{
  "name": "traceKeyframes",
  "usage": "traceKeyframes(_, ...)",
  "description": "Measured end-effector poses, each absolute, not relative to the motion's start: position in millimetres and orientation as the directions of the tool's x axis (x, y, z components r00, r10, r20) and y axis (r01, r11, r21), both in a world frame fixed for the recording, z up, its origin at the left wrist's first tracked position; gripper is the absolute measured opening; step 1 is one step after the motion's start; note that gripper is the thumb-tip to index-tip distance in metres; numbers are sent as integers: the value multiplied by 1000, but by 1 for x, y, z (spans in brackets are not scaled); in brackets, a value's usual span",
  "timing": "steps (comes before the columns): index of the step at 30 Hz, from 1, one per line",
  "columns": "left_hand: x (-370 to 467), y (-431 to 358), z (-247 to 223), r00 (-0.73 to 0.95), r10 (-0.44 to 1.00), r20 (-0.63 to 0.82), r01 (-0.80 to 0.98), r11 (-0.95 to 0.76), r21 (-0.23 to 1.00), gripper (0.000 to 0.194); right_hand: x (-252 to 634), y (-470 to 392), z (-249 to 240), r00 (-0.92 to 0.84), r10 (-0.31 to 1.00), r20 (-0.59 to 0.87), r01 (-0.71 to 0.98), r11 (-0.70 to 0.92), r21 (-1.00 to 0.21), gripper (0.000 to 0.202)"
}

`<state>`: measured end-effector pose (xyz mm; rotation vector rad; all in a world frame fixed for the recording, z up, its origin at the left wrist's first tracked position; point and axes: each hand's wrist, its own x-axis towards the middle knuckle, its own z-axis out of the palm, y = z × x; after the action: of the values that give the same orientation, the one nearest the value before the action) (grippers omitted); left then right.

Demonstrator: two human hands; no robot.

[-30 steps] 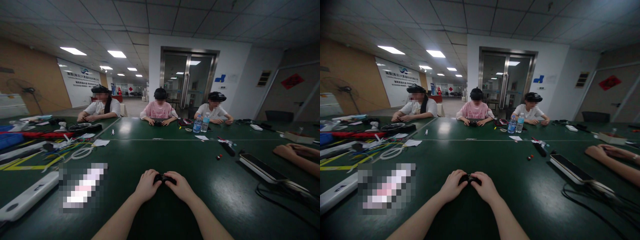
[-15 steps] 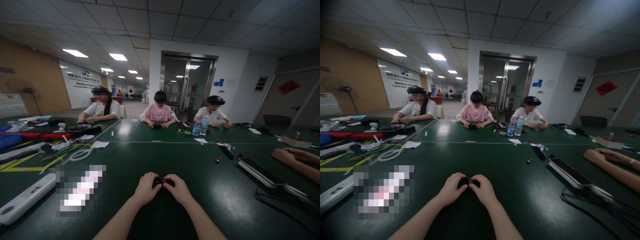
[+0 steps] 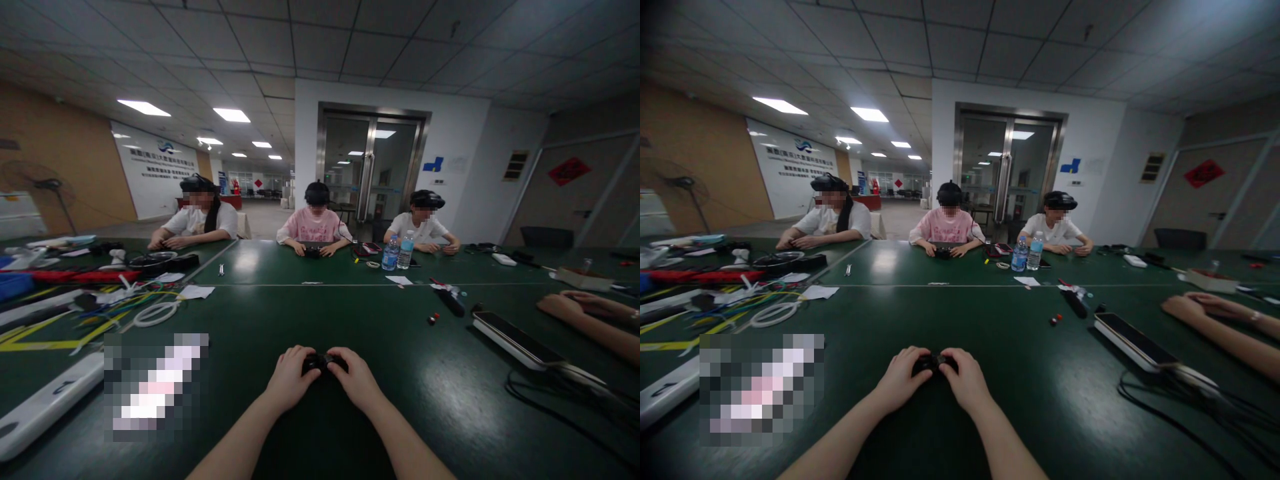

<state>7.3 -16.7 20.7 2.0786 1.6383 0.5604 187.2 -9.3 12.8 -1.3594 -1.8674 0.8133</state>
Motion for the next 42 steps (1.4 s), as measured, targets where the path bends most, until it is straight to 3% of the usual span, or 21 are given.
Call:
traceKeyframes(15, 2, -13, 9, 238, 965, 107, 793, -257, 552, 44, 211, 3, 9, 134, 948, 289, 310, 237, -921, 39)
traceKeyframes(23, 2, -12, 11, 236, 969, 76, 788, -237, 568, 44, 224, 10, 10, 217, 920, 328, 289, 260, -921, 40)
traceKeyframes(42, 5, -18, 22, 205, 979, 15, 794, -175, 583, 43, 225, 1, 21, 291, 850, 439, 443, 287, -850, 42)
